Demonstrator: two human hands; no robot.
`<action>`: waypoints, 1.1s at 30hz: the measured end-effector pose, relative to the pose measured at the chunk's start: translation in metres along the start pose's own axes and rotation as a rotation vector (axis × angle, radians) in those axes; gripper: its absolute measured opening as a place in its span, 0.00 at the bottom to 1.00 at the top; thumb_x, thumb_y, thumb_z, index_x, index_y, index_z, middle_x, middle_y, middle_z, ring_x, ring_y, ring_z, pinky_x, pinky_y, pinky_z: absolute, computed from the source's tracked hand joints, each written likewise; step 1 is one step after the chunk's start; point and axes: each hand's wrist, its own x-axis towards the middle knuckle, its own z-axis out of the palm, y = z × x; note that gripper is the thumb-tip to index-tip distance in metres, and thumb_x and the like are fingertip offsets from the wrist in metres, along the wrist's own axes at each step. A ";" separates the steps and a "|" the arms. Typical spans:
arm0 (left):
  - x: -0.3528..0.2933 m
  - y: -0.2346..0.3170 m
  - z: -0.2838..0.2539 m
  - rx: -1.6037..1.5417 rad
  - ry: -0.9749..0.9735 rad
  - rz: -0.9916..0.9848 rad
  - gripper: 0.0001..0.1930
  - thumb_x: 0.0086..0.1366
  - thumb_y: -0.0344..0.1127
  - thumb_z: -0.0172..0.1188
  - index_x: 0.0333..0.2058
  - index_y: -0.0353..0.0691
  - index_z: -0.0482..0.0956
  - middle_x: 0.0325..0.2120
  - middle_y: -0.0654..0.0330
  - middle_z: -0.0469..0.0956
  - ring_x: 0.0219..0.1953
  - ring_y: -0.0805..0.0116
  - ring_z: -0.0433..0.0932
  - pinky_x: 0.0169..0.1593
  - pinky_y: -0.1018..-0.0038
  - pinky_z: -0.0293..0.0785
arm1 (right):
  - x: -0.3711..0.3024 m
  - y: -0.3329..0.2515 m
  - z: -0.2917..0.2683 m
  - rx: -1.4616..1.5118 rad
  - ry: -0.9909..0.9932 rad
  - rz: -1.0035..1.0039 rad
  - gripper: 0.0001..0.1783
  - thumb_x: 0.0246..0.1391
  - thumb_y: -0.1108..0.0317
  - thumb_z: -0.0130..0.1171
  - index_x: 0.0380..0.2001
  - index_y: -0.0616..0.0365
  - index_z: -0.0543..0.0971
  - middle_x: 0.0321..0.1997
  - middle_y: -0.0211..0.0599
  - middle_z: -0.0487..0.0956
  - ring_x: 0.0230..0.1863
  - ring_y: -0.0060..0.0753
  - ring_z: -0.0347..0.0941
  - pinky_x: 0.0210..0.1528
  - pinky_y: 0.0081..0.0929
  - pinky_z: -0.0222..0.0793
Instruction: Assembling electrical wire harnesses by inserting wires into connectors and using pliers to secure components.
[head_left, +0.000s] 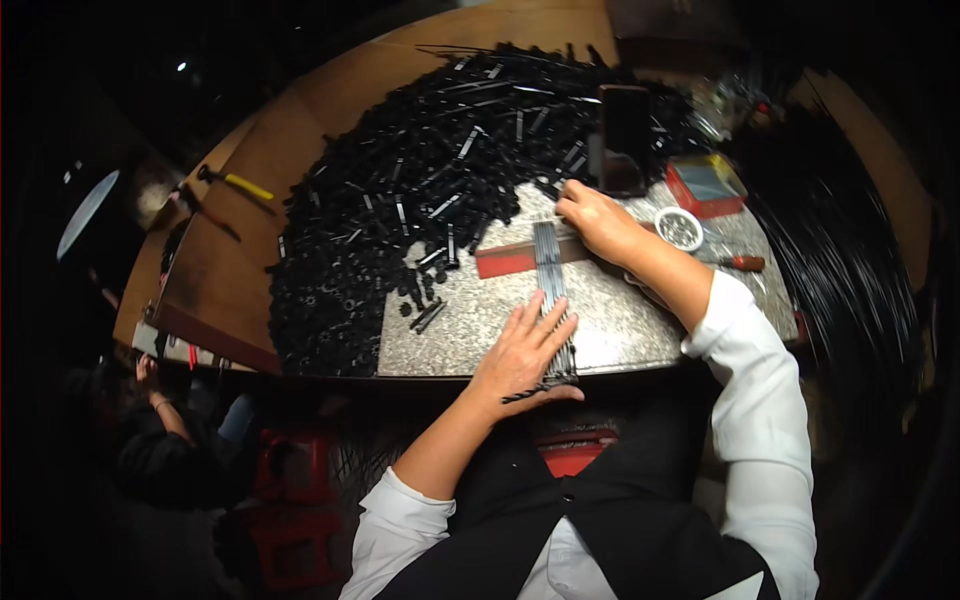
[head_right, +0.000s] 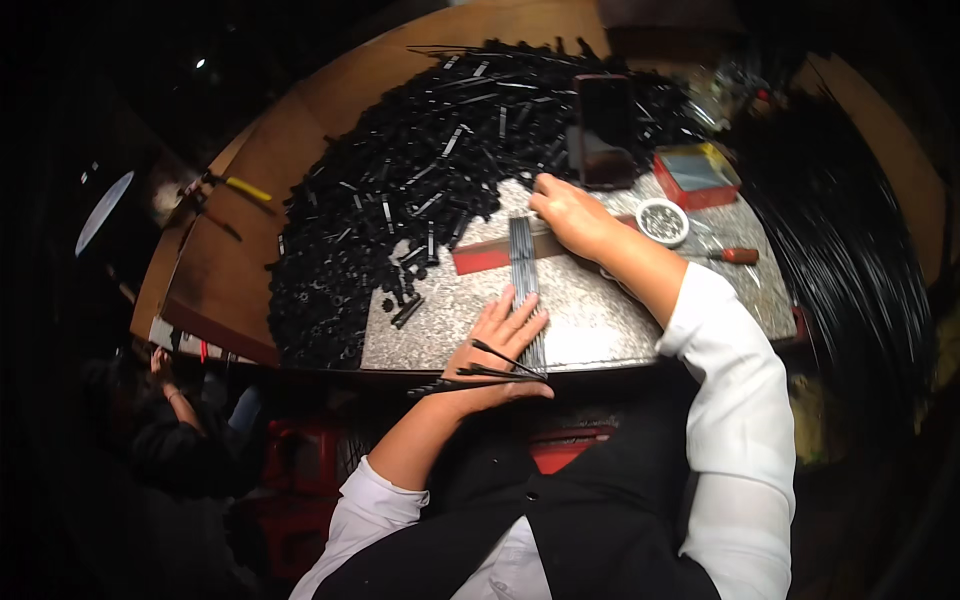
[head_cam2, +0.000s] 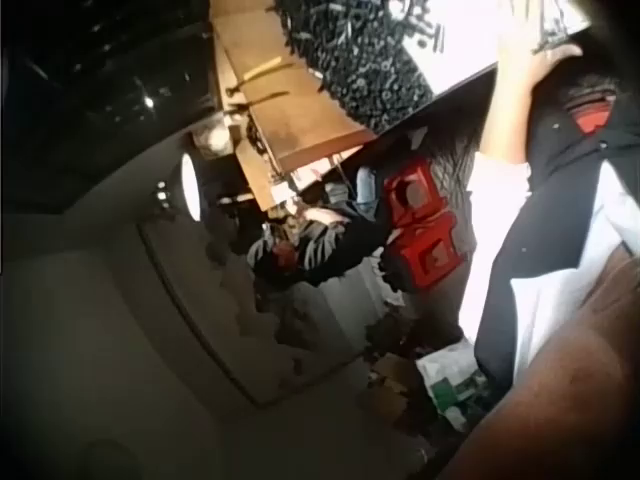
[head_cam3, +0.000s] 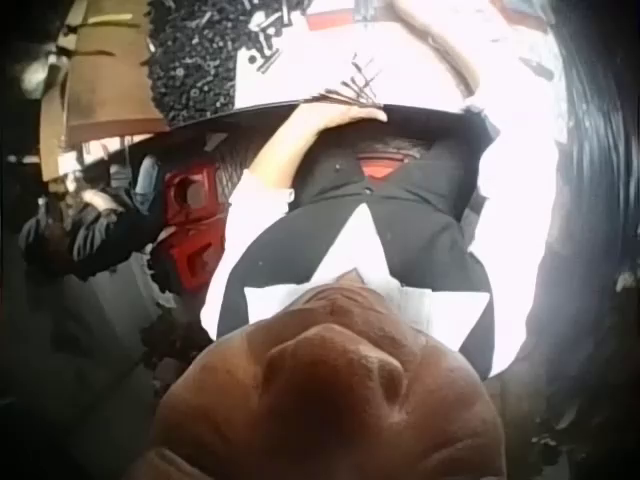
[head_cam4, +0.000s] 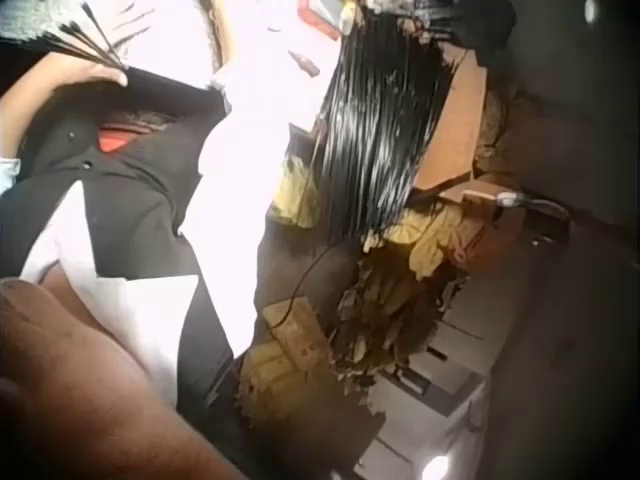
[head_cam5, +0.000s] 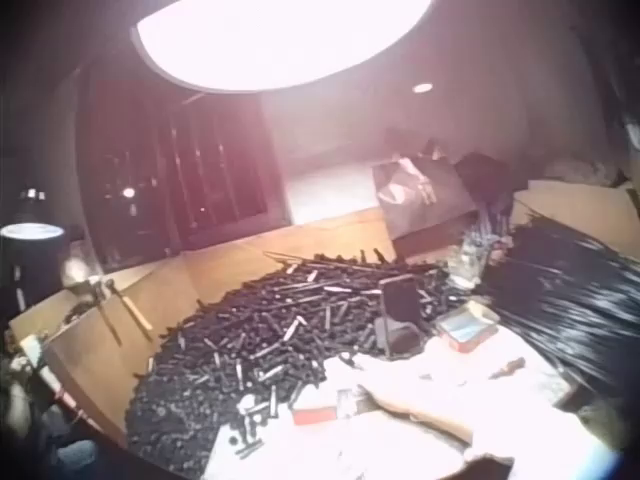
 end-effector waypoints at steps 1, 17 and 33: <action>-0.002 -0.001 0.001 -0.033 0.028 0.022 0.48 0.50 0.66 0.60 0.61 0.37 0.61 0.64 0.49 0.57 0.68 0.43 0.47 0.67 0.49 0.48 | -0.002 -0.001 -0.004 -0.040 0.011 0.018 0.09 0.47 0.78 0.52 0.35 0.61 0.73 0.40 0.46 0.71 0.43 0.51 0.71 0.43 0.38 0.69; -0.007 0.003 0.003 -0.004 0.049 0.031 0.52 0.49 0.69 0.58 0.63 0.33 0.57 0.65 0.47 0.52 0.69 0.45 0.45 0.67 0.51 0.47 | -0.096 0.174 -0.107 -0.632 -0.190 0.634 0.05 0.34 0.77 0.58 0.20 0.60 0.81 0.33 0.53 0.80 0.39 0.53 0.77 0.41 0.40 0.73; -0.006 -0.001 0.004 -0.049 0.032 -0.016 0.47 0.51 0.60 0.65 0.62 0.34 0.59 0.64 0.49 0.56 0.67 0.43 0.48 0.66 0.48 0.51 | -0.046 0.047 -0.124 -0.555 -0.103 0.332 0.10 0.45 0.75 0.51 0.34 0.57 0.73 0.38 0.46 0.75 0.41 0.54 0.74 0.41 0.42 0.71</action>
